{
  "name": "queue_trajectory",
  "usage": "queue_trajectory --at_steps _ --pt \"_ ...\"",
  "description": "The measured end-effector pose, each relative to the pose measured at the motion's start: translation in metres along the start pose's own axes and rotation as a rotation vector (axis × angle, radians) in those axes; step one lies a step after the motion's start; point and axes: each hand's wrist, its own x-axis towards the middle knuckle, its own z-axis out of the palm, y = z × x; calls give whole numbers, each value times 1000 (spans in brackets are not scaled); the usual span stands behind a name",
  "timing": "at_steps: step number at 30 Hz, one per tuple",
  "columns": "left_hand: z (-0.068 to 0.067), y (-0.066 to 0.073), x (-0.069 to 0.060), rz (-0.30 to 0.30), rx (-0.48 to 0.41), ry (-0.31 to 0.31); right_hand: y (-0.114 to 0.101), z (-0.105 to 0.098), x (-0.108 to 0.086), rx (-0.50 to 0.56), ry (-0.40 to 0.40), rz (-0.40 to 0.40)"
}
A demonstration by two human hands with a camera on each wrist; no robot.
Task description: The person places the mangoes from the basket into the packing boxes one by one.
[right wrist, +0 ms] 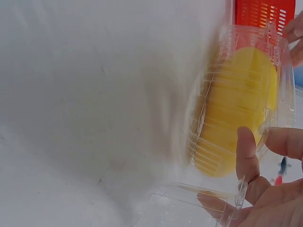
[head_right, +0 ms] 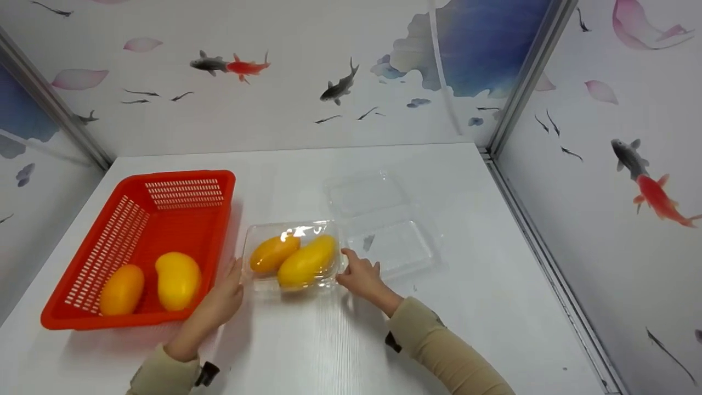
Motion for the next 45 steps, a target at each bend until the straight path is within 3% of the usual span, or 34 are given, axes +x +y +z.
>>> queue_trajectory --at_steps 4,6,9,12,15,20,23,36,45 --pt "20 -19 -12 -150 -154 105 1 0 -3 13 -9 15" --pt "28 -26 -13 -216 -334 150 1 -1 -3 13 -10 22" --pt "35 -34 -10 -321 -607 135 1 -1 -3 14 -5 44" --pt "38 -41 -5 -401 -815 90 0 -1 -2 18 -12 51" --pt "39 -44 -2 -434 -916 50 0 -1 -2 27 -18 39" --pt "43 -45 -1 -367 -964 49 1 1 -3 29 -6 -5" --pt "38 -39 -3 -345 -986 64 2 1 -3 21 4 -27" --pt "48 -45 7 -423 -946 112 5 0 -2 3 4 -37" --pt "49 -42 4 -395 -942 152 5 2 0 6 5 -8"
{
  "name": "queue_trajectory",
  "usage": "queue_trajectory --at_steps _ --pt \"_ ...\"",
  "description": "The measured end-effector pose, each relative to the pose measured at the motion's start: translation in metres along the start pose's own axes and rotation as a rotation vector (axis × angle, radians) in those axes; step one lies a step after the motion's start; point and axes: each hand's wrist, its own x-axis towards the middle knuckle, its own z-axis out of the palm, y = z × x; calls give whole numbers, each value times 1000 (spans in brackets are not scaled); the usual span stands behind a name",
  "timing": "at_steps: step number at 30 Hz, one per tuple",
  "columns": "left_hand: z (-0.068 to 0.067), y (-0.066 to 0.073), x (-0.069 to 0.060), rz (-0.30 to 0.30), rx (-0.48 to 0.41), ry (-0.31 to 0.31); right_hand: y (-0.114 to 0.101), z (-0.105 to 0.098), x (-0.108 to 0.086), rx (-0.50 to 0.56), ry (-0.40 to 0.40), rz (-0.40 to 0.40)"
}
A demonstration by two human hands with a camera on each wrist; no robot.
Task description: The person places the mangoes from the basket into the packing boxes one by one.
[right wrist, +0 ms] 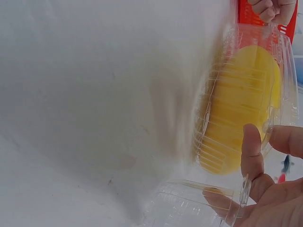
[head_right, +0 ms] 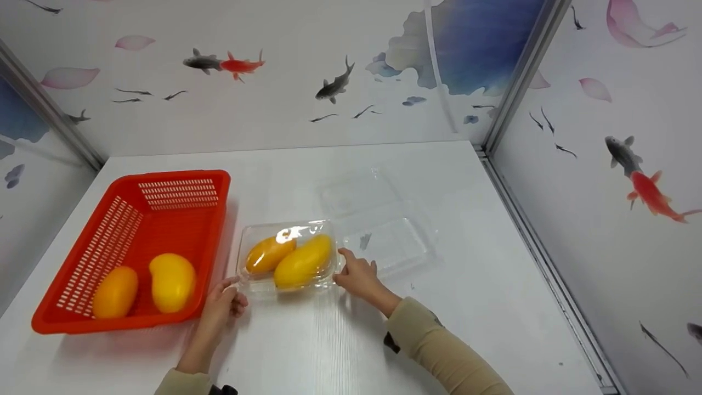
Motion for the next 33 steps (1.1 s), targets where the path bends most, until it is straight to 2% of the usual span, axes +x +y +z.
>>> queue_trajectory --at_steps 3,6,10,13,17,20,23,27,33 --pt "2 0 -5 33 79 34 0 1 -1 -2 -3 -8" --pt "6 0 -11 91 219 61 -1 1 -1 9 -7 2" --pt "14 4 -21 253 455 84 -2 1 -1 20 -6 21" --pt "24 8 -29 419 659 97 -2 1 0 28 -4 25" --pt "38 10 -41 617 913 63 -1 2 -1 57 10 19" --pt "49 11 -49 718 1054 13 0 3 -3 68 42 15" --pt "58 14 -52 754 1156 -51 1 5 -4 65 84 2" --pt "67 19 -50 707 1240 -136 2 7 -4 77 108 -24" --pt "72 29 -37 629 1339 -139 5 7 -4 74 131 -105"
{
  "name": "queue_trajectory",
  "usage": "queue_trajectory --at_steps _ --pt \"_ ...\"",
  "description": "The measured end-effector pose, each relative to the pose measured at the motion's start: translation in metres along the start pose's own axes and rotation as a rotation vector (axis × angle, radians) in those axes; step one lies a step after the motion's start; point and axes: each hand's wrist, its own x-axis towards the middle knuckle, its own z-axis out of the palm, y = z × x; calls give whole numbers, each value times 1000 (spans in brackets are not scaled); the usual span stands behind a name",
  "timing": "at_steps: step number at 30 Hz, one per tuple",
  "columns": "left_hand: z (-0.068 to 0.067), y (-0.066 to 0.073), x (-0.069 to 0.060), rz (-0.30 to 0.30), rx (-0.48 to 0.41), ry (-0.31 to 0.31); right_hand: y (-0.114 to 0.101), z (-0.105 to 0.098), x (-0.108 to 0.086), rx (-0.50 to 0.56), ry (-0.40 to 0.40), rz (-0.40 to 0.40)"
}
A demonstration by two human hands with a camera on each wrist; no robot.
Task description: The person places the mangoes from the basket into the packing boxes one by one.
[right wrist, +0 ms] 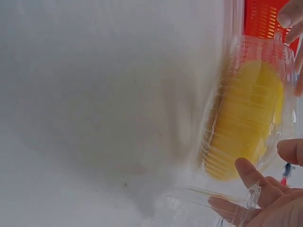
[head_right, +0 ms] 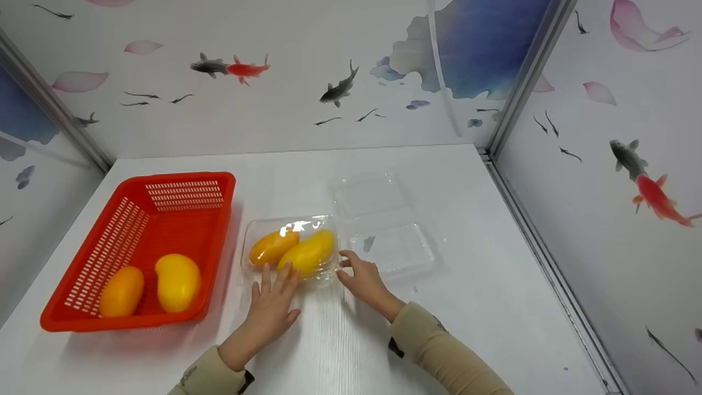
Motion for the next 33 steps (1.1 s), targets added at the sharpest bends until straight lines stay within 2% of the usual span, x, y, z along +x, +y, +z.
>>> queue_trajectory --at_steps 3,7,13,17,21,26,28,33 --pt "-2 -4 11 -27 7 -24 1 0 -1 2 5 -51" --pt "-4 -11 27 -78 -41 -44 3 -1 -2 8 6 -90" --pt "-11 -19 57 -174 -81 -97 3 -1 -2 3 14 -79" --pt "-17 -21 76 -210 -31 -122 4 -1 -2 -10 19 -98" --pt "-22 -21 93 -241 13 -174 6 -2 -2 0 12 -88" --pt "-27 -25 111 -274 -50 -244 5 -3 -3 -1 8 -92" --pt "-27 -28 118 -284 -78 -249 6 -3 -4 -5 -1 -106" --pt "-24 -39 135 -296 -113 -190 8 -4 -6 -3 -22 -138"
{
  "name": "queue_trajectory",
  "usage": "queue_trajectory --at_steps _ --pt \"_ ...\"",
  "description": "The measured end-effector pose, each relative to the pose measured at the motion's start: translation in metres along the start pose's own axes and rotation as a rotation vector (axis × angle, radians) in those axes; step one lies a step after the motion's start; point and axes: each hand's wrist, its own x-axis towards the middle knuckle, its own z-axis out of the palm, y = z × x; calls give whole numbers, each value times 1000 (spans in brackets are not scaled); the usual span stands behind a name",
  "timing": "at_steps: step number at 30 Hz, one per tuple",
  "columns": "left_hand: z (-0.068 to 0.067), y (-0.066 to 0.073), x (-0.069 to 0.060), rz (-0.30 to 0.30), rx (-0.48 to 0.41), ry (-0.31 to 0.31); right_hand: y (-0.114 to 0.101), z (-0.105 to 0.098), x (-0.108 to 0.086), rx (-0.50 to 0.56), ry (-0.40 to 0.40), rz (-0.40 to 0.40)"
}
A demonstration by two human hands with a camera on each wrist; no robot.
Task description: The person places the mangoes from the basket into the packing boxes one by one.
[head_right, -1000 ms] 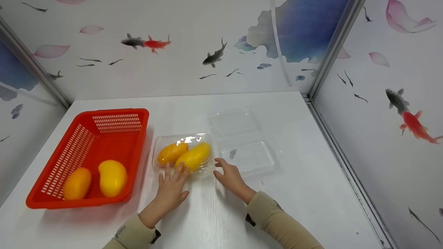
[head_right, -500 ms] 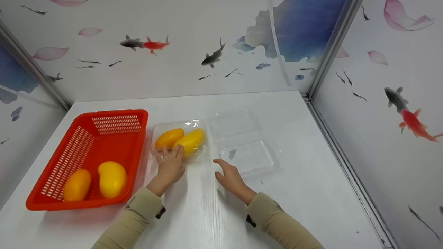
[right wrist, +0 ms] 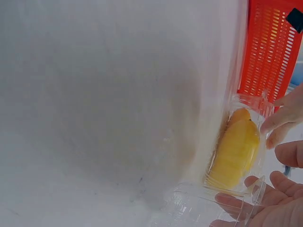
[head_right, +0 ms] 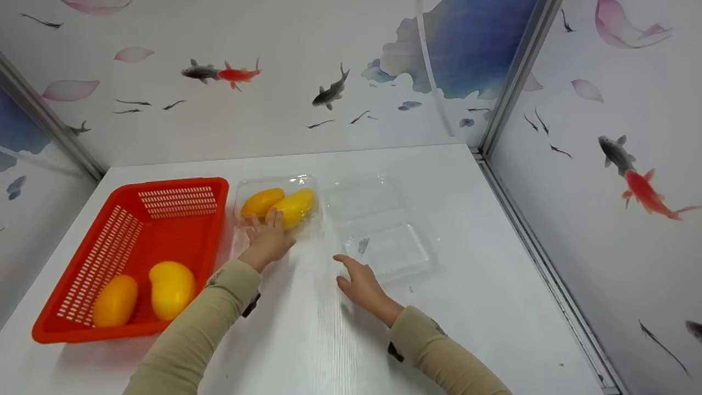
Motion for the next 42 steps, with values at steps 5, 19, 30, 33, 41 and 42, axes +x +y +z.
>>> queue_trajectory --at_steps 5,19,30,33,41,42 --pt "1 -7 17 22 -2 41 0 0 -2 -13 -16 -11" --pt "1 -25 48 39 50 226 -16 5 -15 -14 -164 -38" --pt "27 5 41 72 -494 46 -22 5 -30 -34 -263 -86" --pt "34 14 34 -7 -705 -147 -23 7 -31 -30 -275 -89" --pt "40 31 22 -24 -861 -249 -27 11 -35 -46 -318 -102" --pt "41 32 21 -29 -868 -258 -28 11 -36 -52 -326 -103"
